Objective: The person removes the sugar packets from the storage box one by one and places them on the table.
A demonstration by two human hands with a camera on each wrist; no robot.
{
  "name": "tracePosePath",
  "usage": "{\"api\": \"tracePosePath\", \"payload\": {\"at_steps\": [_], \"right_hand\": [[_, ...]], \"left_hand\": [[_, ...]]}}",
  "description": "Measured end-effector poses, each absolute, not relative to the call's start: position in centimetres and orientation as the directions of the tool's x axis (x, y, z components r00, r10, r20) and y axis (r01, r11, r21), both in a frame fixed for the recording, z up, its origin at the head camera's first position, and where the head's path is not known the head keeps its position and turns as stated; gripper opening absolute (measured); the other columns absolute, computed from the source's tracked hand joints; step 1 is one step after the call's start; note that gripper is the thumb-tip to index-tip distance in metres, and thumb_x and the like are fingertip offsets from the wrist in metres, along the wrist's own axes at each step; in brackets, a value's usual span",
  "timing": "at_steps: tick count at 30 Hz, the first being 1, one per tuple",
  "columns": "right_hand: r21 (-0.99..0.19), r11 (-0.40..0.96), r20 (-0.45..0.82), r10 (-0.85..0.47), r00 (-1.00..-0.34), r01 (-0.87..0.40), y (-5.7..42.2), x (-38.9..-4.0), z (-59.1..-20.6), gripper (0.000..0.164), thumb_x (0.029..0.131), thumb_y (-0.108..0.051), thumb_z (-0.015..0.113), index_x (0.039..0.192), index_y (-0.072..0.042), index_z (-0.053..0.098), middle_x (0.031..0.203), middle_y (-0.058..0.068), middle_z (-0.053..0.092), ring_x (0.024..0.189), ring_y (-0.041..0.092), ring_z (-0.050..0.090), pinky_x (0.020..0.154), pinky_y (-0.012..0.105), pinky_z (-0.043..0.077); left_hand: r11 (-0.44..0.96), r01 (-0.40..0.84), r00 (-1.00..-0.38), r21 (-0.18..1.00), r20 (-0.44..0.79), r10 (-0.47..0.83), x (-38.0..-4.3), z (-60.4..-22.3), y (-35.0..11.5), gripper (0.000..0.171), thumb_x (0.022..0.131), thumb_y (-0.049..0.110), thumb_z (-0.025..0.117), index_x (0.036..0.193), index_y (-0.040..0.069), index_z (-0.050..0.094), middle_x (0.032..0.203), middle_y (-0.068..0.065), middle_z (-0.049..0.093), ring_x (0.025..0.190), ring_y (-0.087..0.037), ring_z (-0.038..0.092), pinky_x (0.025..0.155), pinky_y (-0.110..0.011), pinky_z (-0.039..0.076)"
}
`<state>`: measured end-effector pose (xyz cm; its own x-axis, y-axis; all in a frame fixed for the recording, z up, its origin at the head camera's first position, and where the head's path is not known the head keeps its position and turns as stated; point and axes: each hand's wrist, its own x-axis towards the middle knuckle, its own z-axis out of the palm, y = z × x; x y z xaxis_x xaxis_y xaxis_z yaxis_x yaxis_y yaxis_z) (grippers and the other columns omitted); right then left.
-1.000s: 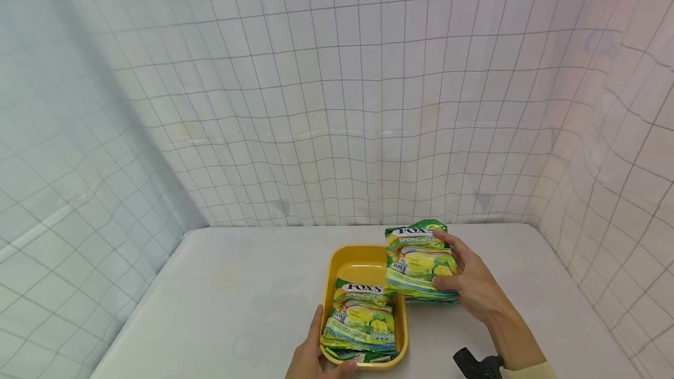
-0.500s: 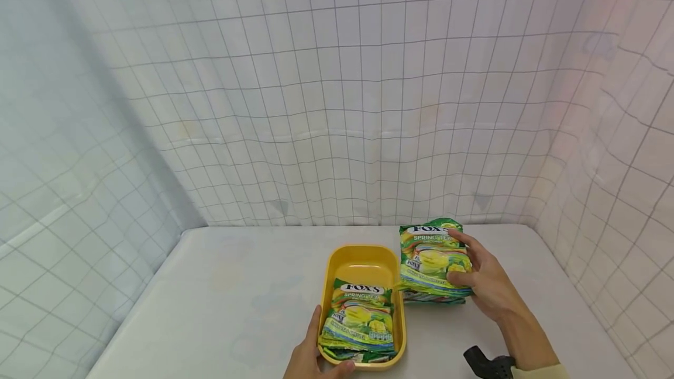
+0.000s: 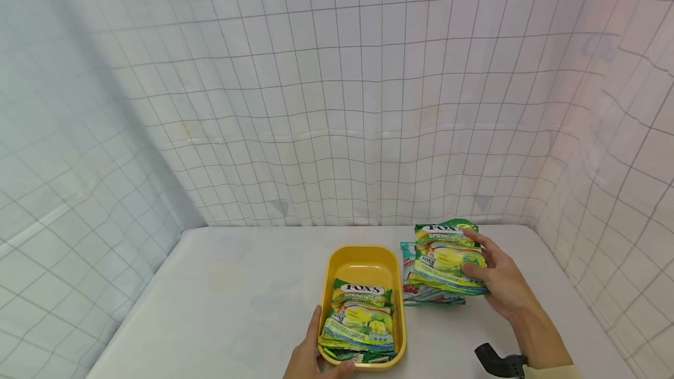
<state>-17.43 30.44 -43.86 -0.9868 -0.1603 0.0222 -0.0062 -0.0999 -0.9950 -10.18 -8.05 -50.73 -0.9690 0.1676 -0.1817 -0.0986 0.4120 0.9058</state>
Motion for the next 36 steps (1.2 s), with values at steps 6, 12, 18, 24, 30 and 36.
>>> {"api": "tracePosePath", "payload": {"at_steps": [6,12,18,24,30,36], "right_hand": [[-0.994,-0.113,0.023,-0.168,-0.985,-0.004,31.3,-17.5,-44.1,0.073,0.102,0.0,0.06,0.162,-0.021,0.025,0.148,0.012,0.02,0.109,0.01,0.06,0.084,0.03,0.058],[-0.99,-0.138,0.03,-0.166,-0.986,-0.006,32.5,-17.7,-44.3,0.074,0.102,0.002,0.059,0.162,-0.024,0.026,0.141,0.003,0.031,0.108,0.011,0.063,0.083,0.03,0.059],[-0.989,-0.15,0.026,-0.143,-0.989,-0.004,33.5,-17.9,-44.5,0.073,0.101,0.003,0.059,0.161,-0.027,0.029,0.138,-0.003,0.033,0.107,0.009,0.063,0.082,0.029,0.059],[-0.99,-0.139,0.015,-0.115,-0.993,0.001,34.6,-18.0,-44.9,0.075,0.099,0.005,0.06,0.161,-0.027,0.032,0.134,-0.005,0.036,0.104,0.009,0.064,0.079,0.029,0.059],[-0.989,-0.148,0.01,-0.108,-0.994,0.006,35.9,-18.2,-45.5,0.076,0.099,0.008,0.059,0.159,-0.031,0.035,0.131,-0.007,0.04,0.102,0.009,0.064,0.078,0.03,0.059],[-0.987,-0.16,-0.009,-0.095,-0.995,0.024,36.9,-18.3,-45.8,0.076,0.098,0.009,0.059,0.158,-0.032,0.038,0.128,-0.007,0.043,0.101,0.01,0.064,0.078,0.03,0.06]], "left_hand": [[0.412,-0.123,-0.967,0.903,-0.203,0.156,-10.2,-50.7,-8.1,0.125,0.081,0.059,0.081,0.161,-0.006,0.009,0.14,-0.02,0.056,0.122,-0.039,0.059,0.101,-0.062,0.046],[0.411,-0.12,-0.967,0.904,-0.2,0.159,-10.2,-50.7,-8.1,0.125,0.081,0.059,0.081,0.16,-0.006,0.008,0.14,-0.021,0.055,0.123,-0.039,0.058,0.101,-0.063,0.045],[0.411,-0.13,-0.969,0.902,-0.203,0.139,-10.2,-50.8,-8.0,0.126,0.081,0.058,0.082,0.161,-0.006,0.01,0.139,-0.017,0.057,0.122,-0.037,0.059,0.101,-0.061,0.046],[0.409,-0.129,-0.97,0.903,-0.201,0.138,-10.2,-50.7,-8.0,0.126,0.08,0.058,0.083,0.16,-0.007,0.01,0.139,-0.017,0.057,0.122,-0.037,0.059,0.101,-0.062,0.046],[0.412,-0.122,-0.97,0.903,-0.196,0.141,-10.1,-50.6,-8.0,0.125,0.081,0.058,0.082,0.16,-0.007,0.01,0.139,-0.017,0.057,0.122,-0.037,0.059,0.102,-0.061,0.046],[0.413,-0.117,-0.972,0.903,-0.19,0.138,-10.0,-50.7,-7.9,0.124,0.081,0.057,0.082,0.161,-0.006,0.01,0.138,-0.015,0.058,0.121,-0.035,0.06,0.101,-0.059,0.048]]}}
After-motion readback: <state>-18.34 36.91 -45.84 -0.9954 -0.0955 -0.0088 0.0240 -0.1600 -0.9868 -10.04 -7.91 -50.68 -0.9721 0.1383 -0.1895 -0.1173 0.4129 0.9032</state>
